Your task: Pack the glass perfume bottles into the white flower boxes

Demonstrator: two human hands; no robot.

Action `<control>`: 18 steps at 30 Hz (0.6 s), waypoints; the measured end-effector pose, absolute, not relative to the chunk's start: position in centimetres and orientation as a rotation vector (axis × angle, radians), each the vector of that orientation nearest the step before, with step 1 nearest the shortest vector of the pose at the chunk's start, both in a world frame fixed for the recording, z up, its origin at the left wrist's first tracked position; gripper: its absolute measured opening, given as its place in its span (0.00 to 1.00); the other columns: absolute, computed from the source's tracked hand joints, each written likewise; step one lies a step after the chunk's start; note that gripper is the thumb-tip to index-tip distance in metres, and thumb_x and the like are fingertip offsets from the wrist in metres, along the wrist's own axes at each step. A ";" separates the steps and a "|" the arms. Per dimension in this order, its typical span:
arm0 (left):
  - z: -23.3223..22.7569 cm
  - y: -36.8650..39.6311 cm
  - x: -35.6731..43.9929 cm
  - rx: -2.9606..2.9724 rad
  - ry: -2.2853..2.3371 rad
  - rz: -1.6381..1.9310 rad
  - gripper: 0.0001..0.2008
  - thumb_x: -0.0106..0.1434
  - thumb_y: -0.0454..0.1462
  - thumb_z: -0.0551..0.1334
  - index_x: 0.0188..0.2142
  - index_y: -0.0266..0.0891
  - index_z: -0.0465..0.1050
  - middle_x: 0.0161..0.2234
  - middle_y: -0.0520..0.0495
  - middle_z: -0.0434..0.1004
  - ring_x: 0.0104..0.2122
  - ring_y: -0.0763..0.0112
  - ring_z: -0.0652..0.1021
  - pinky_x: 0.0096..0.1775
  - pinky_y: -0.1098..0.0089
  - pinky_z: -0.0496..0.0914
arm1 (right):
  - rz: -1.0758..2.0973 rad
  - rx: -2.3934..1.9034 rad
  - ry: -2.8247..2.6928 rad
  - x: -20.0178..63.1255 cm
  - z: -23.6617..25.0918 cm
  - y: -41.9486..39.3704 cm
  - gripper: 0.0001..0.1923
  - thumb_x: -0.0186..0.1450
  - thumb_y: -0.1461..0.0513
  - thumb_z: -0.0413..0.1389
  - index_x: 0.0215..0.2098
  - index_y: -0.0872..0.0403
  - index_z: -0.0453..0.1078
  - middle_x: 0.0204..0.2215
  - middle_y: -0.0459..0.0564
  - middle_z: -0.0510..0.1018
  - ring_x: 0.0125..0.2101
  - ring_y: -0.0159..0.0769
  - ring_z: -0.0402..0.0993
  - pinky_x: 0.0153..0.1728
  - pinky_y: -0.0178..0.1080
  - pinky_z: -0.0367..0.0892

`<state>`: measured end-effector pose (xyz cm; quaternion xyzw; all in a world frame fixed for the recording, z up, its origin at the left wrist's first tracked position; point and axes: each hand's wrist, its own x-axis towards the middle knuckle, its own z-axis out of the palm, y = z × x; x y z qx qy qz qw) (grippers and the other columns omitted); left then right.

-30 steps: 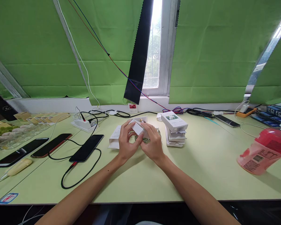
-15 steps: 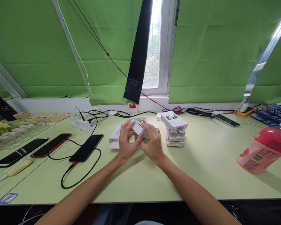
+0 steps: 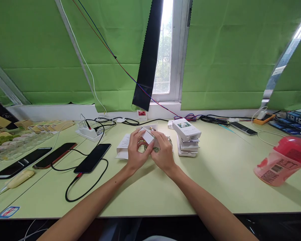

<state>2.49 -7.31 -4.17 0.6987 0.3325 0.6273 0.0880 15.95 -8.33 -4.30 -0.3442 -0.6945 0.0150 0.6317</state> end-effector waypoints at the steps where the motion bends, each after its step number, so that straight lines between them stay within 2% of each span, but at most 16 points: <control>1: -4.2 -7.3 2.5 2.081 0.993 1.866 0.22 0.67 0.45 0.68 0.58 0.45 0.70 0.61 0.37 0.66 0.44 0.67 0.81 0.39 0.67 0.82 | 0.038 -0.794 -1.589 16.0 -4.3 -8.3 0.28 0.62 0.70 0.54 0.61 0.51 0.69 0.53 0.56 0.79 0.54 0.46 0.77 0.52 0.47 0.76; 18: -4.2 -7.2 2.5 2.116 0.973 1.868 0.22 0.67 0.44 0.67 0.58 0.45 0.69 0.60 0.37 0.66 0.43 0.68 0.81 0.38 0.68 0.81 | 0.024 -0.802 -1.595 16.0 -4.4 -8.2 0.27 0.63 0.70 0.54 0.60 0.52 0.71 0.52 0.56 0.80 0.52 0.46 0.77 0.53 0.48 0.76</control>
